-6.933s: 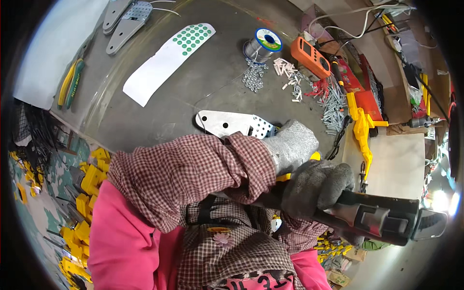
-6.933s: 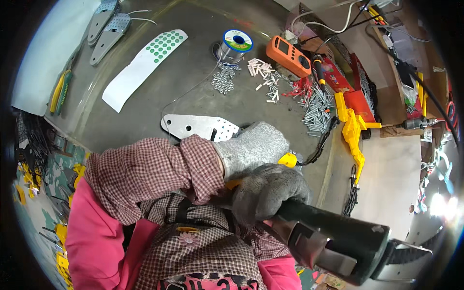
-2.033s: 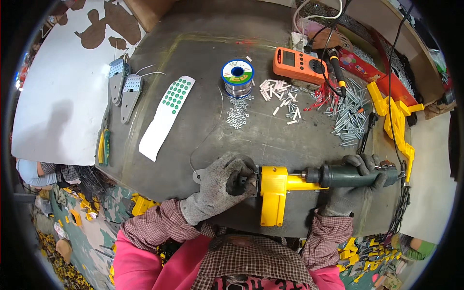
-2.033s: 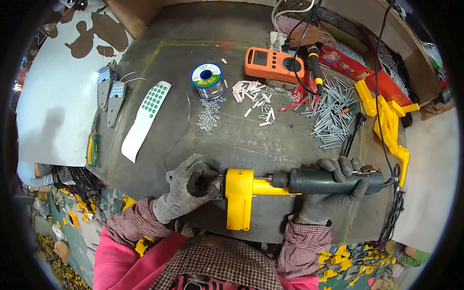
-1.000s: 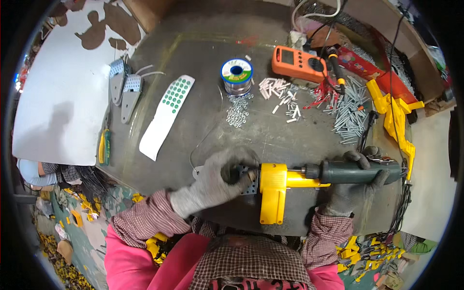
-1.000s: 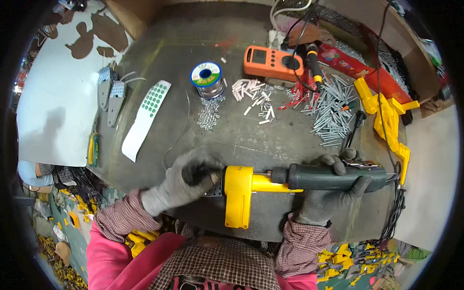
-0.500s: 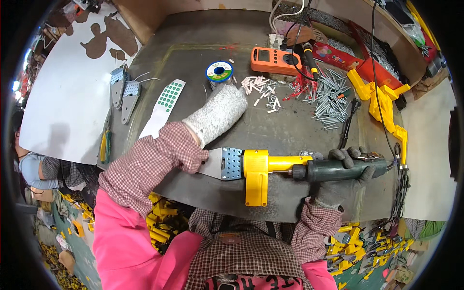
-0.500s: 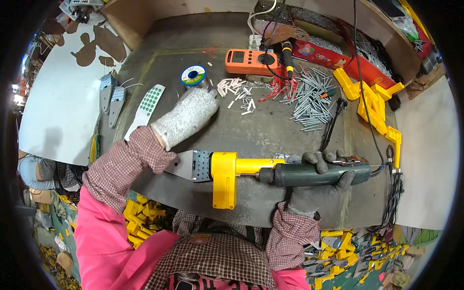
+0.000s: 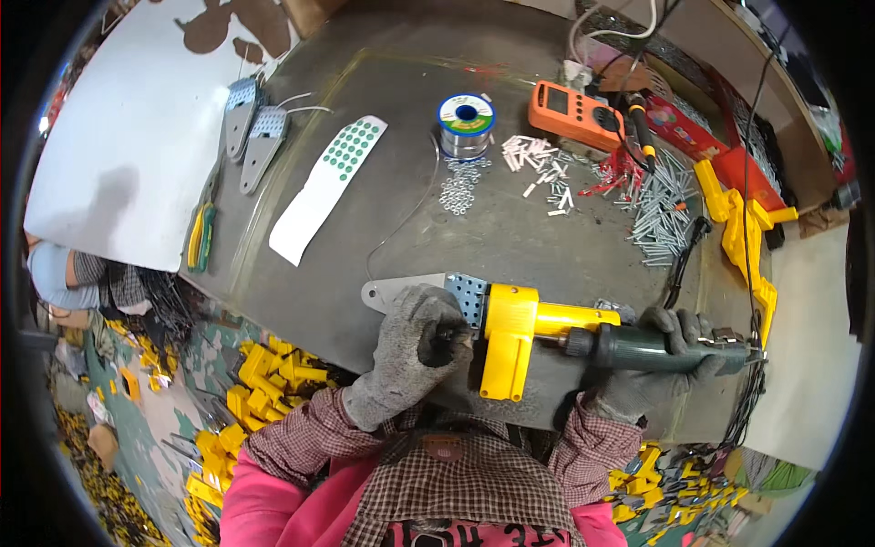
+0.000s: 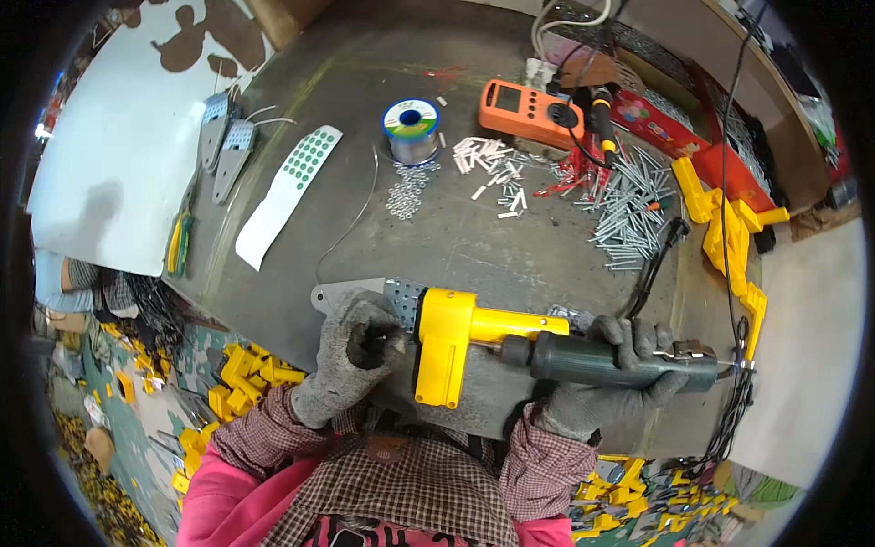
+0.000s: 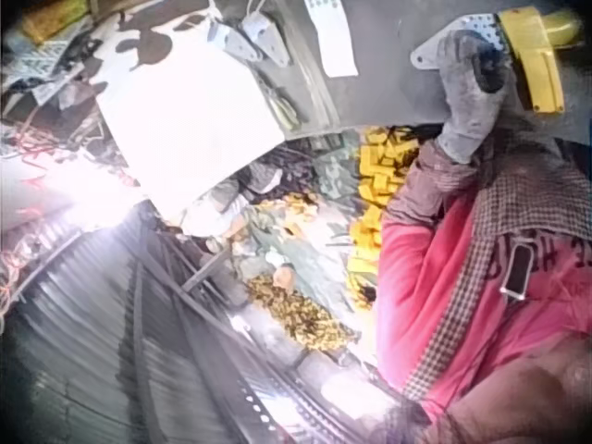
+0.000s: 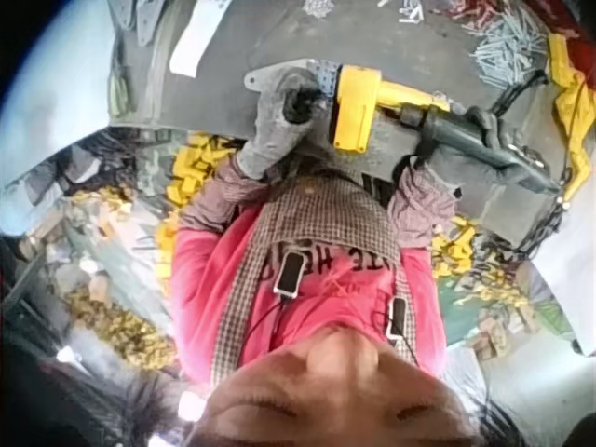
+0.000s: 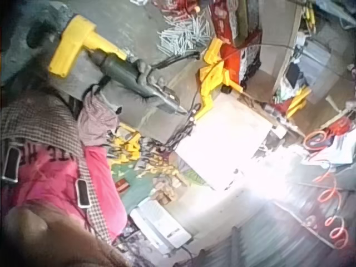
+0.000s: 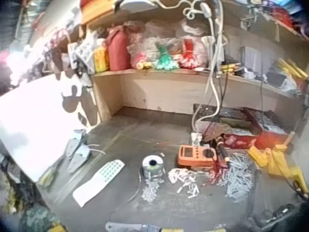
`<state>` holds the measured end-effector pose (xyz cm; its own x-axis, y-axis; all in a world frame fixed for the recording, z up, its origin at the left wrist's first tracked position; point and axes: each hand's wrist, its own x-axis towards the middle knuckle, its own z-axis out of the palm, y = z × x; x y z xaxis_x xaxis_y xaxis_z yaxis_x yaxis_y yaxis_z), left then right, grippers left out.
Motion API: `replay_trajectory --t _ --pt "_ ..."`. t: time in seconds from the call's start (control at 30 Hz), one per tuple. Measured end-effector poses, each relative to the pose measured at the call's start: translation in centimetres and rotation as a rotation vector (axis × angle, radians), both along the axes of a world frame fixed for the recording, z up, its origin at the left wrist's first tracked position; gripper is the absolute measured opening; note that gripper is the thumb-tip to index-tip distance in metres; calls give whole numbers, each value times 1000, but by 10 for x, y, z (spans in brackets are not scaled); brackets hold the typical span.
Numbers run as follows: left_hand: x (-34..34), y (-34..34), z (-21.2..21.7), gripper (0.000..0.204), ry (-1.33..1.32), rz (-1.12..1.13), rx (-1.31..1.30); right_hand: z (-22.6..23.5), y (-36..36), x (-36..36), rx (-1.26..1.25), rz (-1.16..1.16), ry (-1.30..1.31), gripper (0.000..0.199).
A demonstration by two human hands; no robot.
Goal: The person assembles a yellow plastic tool housing by inserting internal wiring and metal plates, soldering the solder wire with a soldering iron, and fastening screws with an electric screwdriver.
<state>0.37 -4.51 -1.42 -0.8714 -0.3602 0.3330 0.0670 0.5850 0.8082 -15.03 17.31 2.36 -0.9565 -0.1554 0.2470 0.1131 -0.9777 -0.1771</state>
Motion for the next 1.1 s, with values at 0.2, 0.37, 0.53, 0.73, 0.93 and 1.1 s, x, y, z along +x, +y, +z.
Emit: replay_trajectory --t 0.2,0.37,0.53,0.73,0.93,1.1 --pt "-4 1 3 18 59 9 -2 -16 6 -8 18 38 52 30" --pt "-4 1 4 19 40 4 92 -10 0 -1 48 -13 -14 27" --pt "-1 -3 4 20 -1 -6 31 -18 -1 -2 -2 -44 -37 26" --pt "-3 -17 16 21 -81 -203 -30 -9 -2 2 75 102 72 31" --pt "-2 -16 10 21 -29 -177 -101 -16 7 -6 52 100 57 31" --pt "-2 -22 13 28 -69 -239 -143 -12 -1 -2 74 73 51 32"
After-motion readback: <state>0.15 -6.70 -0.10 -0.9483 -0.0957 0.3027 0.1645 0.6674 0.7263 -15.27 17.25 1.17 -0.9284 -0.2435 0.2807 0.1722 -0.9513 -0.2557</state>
